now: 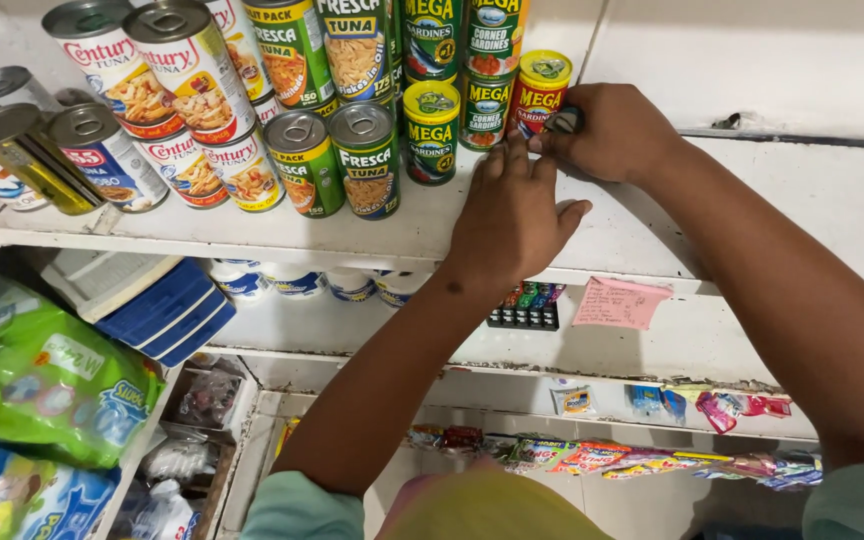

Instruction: Wiping down various canned food items on a shelf using a cleaning cloth.

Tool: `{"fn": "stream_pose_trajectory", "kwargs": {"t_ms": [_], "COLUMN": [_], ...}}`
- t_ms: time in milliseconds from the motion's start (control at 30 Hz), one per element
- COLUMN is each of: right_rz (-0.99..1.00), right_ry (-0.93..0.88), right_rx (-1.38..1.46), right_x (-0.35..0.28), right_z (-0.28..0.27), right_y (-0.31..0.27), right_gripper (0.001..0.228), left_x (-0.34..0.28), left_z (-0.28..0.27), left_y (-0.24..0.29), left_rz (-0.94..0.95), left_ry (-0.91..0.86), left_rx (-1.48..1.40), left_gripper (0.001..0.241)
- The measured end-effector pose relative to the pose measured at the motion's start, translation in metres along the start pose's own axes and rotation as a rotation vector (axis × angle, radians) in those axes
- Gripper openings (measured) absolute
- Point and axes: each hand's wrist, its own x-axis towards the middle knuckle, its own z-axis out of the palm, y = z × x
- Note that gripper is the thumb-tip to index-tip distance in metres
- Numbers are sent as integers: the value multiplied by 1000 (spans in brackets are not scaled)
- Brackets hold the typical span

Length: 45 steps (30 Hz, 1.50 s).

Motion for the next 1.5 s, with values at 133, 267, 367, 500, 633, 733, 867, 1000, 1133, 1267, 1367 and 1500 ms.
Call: {"fn": "stream_pose_trajectory", "kwargs": {"t_ms": [133,267,367,500,633,733,867,1000,1133,1267,1367,1500], "right_rz": [-1,-23,-8,-12,-52,94,100,-216,31,71,-38,-231], "right_ry": [-4,16,13,12,-3,-72,111,113,-164,-579,-774,-1005], "right_rx": [19,25,27,37,83,24,507,1290,1653,1824,1718,1446], "right_x": [0,0,3,5,-14,-46,-113,-171,-182,-184,-197,-224], "right_z": [0,3,4,4,-23,-48,-21,70,115,138,148,183], "right_y": [3,7,9,20,5,-21,-46,-83,-141,-169,-194,-205], "right_gripper": [52,51,52,56,60,58,41,34,40,55,70,83], "left_x": [1,1,3,0,-5,-14,-72,-151,-211,-275,-322,-389], "left_z": [4,4,4,-1,-1,-11,-48,-85,-65,-63,-72,-60], "left_y": [-2,-2,-1,0,-1,-2,0,3,-39,-56,-43,-13], "left_rz": [20,3,1,-2,7,8,298,8,-191,-522,-650,-820], "left_ry": [21,8,6,31,118,95,198,-4,123,258,399,536], "left_rx": [14,10,27,39,10,-123,-494,-736,-682,-848,-779,-700], "left_gripper": [73,73,73,75,68,51,61,75,49,30,25,20]}}
